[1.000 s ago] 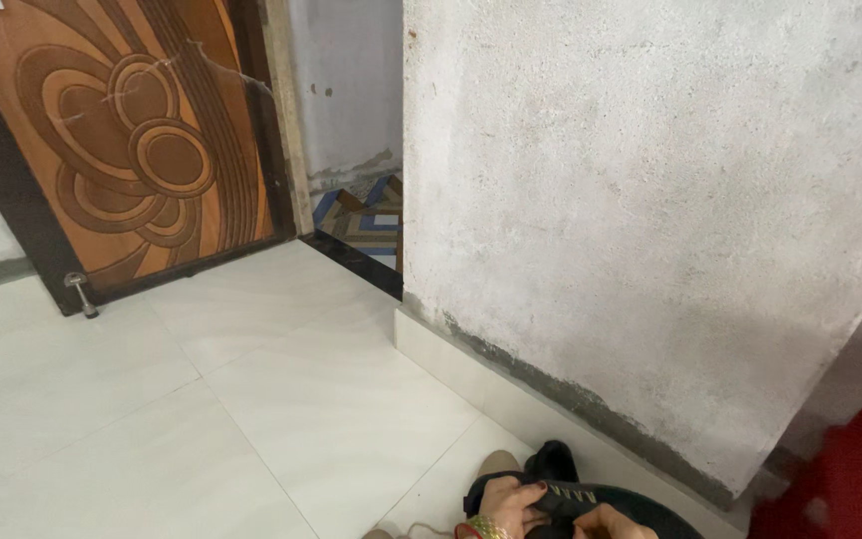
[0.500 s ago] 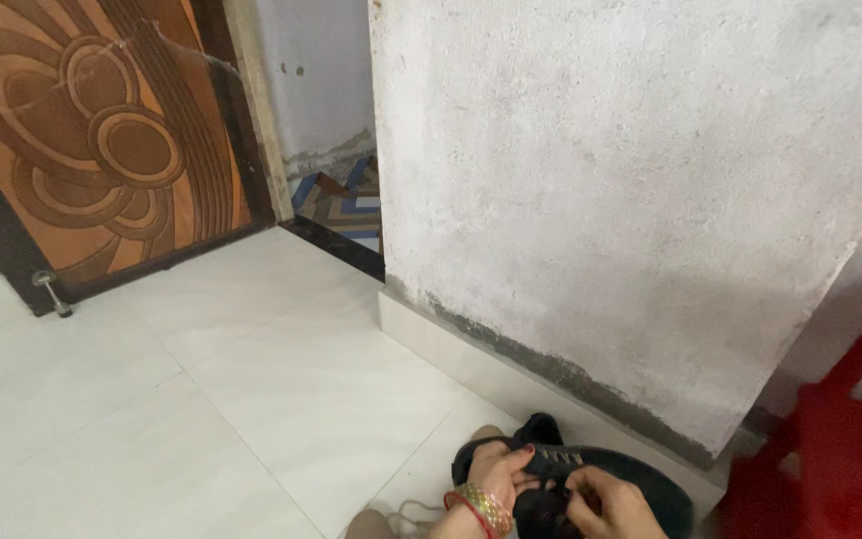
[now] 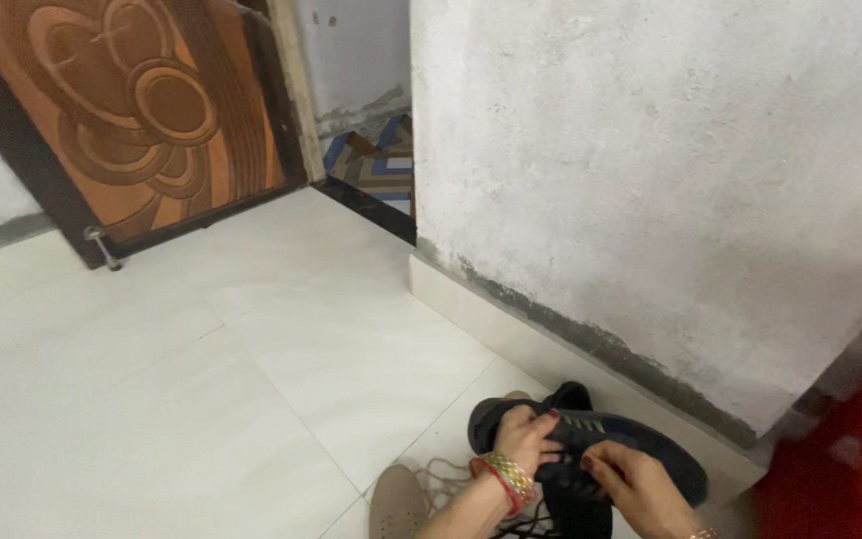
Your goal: The person unlaces a beige sneaker and then a black sneaker, removing the laces completely. They then re-lace the black sneaker by threading the laces through the eyelets and tying them.
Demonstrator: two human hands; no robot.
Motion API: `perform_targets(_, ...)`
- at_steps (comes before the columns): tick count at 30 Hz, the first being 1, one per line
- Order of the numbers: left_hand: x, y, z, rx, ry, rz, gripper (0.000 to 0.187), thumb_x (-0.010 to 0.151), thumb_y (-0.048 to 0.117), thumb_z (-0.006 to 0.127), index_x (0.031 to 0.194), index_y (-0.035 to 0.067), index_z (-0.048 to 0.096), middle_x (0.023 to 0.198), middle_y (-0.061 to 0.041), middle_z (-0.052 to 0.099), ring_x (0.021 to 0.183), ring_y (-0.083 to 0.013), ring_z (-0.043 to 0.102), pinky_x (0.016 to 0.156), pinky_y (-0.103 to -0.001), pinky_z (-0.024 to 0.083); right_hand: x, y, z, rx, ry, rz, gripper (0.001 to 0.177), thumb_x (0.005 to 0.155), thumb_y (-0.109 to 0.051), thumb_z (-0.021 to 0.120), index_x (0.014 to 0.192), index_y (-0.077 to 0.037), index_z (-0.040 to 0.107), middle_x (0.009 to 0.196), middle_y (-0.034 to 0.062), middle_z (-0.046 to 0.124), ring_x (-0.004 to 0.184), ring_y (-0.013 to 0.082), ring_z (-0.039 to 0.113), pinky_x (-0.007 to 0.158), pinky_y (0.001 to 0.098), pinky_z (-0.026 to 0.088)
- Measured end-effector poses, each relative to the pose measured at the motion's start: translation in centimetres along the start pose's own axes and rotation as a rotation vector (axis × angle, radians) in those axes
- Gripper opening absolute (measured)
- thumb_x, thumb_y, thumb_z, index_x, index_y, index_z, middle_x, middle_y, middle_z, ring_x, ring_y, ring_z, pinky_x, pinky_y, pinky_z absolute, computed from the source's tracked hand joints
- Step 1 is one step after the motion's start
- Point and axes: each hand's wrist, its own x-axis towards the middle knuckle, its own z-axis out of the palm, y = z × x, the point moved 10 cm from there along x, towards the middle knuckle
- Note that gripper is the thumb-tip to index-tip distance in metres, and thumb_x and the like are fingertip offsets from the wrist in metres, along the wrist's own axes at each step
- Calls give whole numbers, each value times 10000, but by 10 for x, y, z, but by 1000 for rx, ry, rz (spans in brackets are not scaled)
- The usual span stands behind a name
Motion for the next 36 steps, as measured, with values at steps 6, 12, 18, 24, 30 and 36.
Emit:
perform_targets(6, 13, 24, -43, -180, 115, -12, 230, 948, 186, 625, 962, 14, 473, 936, -186, 702, 733, -314, 768, 588, -412, 638, -10, -14, 15, 82, 54, -257, 113, 900, -128, 744, 920, -24, 782, 899, 99, 690, 800, 186, 690, 707, 338, 543)
perform_targets(12, 7, -5, -38, -238, 106, -113, 208, 955, 205, 657, 977, 55, 515, 967, -130, 716, 808, -282, 751, 681, -382, 594, -1, -31, 6, 17, 435, -76, 218, 787, -189, 810, 970, -72, 806, 779, 58, 701, 606, 156, 722, 567, 314, 558)
perform_targets(18, -4, -8, -40, -118, 129, -124, 224, 924, 250, 696, 933, 78, 552, 949, -85, 694, 838, -219, 705, 729, -367, 570, 16, -32, 18, -147, 441, 20, 201, 805, -191, 825, 960, -65, 800, 783, 82, 665, 621, 201, 709, 608, 330, 564)
perform_targets(24, -6, 15, -43, -109, 97, -25, 180, 919, 242, 656, 894, 72, 601, 888, -78, 712, 770, -207, 700, 693, -347, 571, -5, -76, 17, -114, 479, -407, 56, 833, -23, 686, 887, -18, 673, 865, 124, 591, 775, 294, 630, 676, 363, 518)
perform_targets(30, -1, 25, -34, -24, 10, 45, 215, 940, 194, 696, 809, 91, 560, 819, -46, 666, 715, -155, 669, 639, -315, 572, -21, -85, 8, 119, 175, -514, 39, 906, -4, 633, 910, -22, 599, 891, 108, 544, 793, 252, 545, 723, 329, 477)
perform_targets(36, 0, -2, -28, -2, -20, -12, 207, 966, 221, 690, 861, 88, 572, 857, -38, 686, 746, -145, 650, 669, -316, 564, -41, -82, 14, 104, 25, -496, 34, 921, -29, 606, 940, -17, 631, 918, 111, 545, 804, 245, 567, 725, 339, 494)
